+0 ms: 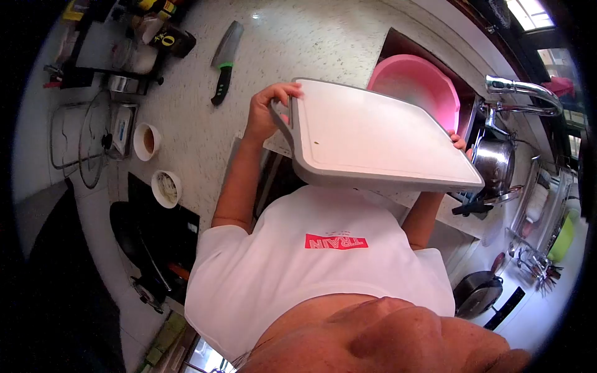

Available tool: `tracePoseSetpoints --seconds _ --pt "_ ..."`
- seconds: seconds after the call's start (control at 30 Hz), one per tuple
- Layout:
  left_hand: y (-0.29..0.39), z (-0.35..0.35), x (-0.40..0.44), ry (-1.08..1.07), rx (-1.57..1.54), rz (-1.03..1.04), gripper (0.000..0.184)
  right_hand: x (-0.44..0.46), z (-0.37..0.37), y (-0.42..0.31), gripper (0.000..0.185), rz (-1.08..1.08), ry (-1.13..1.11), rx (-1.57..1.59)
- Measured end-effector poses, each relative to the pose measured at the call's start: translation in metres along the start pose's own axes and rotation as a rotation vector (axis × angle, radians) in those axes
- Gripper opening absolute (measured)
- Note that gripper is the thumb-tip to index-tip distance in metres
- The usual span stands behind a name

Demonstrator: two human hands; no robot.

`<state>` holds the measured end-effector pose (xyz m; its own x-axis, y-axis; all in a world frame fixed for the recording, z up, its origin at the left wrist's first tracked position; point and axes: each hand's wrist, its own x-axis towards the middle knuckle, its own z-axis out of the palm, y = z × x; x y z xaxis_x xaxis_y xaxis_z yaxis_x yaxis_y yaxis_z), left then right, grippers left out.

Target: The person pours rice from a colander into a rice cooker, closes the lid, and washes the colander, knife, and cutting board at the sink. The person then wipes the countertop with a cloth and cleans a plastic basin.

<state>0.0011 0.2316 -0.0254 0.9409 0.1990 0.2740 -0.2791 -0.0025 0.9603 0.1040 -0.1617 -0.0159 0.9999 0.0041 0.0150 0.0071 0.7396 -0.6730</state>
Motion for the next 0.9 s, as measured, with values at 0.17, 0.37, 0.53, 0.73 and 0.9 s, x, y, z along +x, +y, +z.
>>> tracePoseSetpoints --seconds 0.17,0.37,0.53,0.73,0.9 --pt "0.016 0.040 -0.011 0.443 -0.337 -0.486 0.041 0.002 -0.016 0.005 0.046 -0.047 -0.010 -0.023" --pt "0.052 0.057 -0.009 0.399 -1.065 -0.652 0.060 0.008 -0.024 0.004 0.047 -0.059 0.062 -0.195" --pt "-0.016 0.008 -0.028 0.423 -0.401 -0.760 0.049 0.019 -0.031 -0.001 0.033 0.289 -0.060 -0.089" --pt "0.001 0.028 -0.059 0.565 -0.436 -0.843 0.066 0.050 -0.101 0.039 0.079 0.527 -0.394 -0.759" --pt "-0.024 0.028 -0.085 0.635 -0.305 -0.826 0.069 0.098 -0.090 0.027 0.052 0.378 -0.494 -1.238"
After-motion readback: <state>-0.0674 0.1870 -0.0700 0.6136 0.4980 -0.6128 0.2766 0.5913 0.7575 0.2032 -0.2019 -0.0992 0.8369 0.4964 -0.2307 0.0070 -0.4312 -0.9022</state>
